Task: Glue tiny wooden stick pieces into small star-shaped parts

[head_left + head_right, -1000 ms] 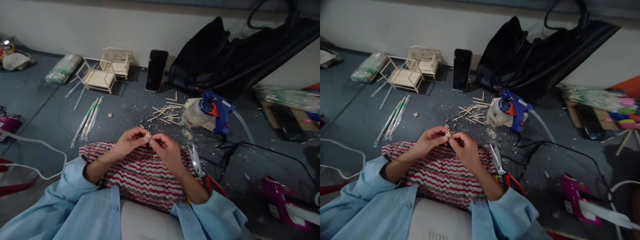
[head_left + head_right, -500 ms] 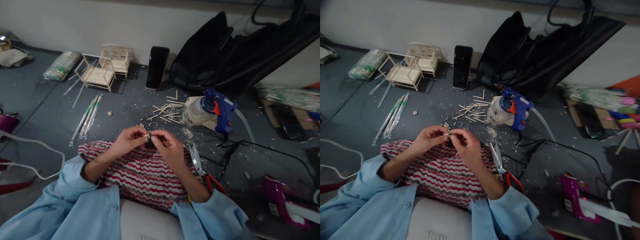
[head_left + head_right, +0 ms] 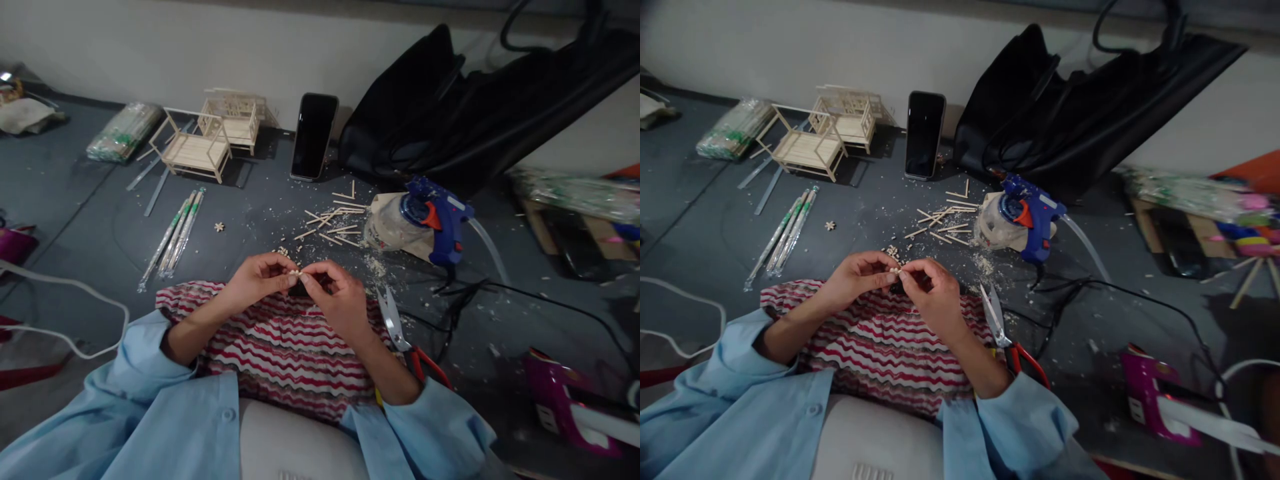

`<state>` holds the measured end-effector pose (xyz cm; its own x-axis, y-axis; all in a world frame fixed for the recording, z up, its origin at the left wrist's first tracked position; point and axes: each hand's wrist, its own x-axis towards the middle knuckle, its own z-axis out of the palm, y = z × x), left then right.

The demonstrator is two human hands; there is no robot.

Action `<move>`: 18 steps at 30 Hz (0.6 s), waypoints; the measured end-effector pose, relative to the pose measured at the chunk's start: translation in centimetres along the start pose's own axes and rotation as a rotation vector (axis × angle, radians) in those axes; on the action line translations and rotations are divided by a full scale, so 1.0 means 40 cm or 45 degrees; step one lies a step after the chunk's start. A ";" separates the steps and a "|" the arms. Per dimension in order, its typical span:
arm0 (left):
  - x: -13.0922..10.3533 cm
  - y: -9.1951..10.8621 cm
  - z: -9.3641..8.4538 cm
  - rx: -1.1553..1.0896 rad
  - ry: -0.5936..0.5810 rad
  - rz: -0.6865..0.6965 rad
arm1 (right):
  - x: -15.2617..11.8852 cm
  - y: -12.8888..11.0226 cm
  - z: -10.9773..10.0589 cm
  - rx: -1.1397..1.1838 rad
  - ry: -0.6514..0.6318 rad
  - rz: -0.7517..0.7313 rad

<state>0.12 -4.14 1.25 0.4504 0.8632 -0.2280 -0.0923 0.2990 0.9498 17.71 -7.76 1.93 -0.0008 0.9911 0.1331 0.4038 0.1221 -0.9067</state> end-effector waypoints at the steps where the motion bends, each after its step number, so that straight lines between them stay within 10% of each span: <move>1: -0.001 0.001 0.000 -0.002 0.000 -0.003 | 0.000 0.000 0.000 -0.001 0.004 -0.002; 18: -0.001 -0.004 -0.003 0.007 0.014 0.016 | -0.004 -0.001 0.002 -0.034 -0.005 0.002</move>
<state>0.03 -4.17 1.07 0.4393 0.8713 -0.2187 -0.0926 0.2861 0.9537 17.63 -7.90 1.92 -0.0035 0.9915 0.1299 0.4280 0.1189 -0.8959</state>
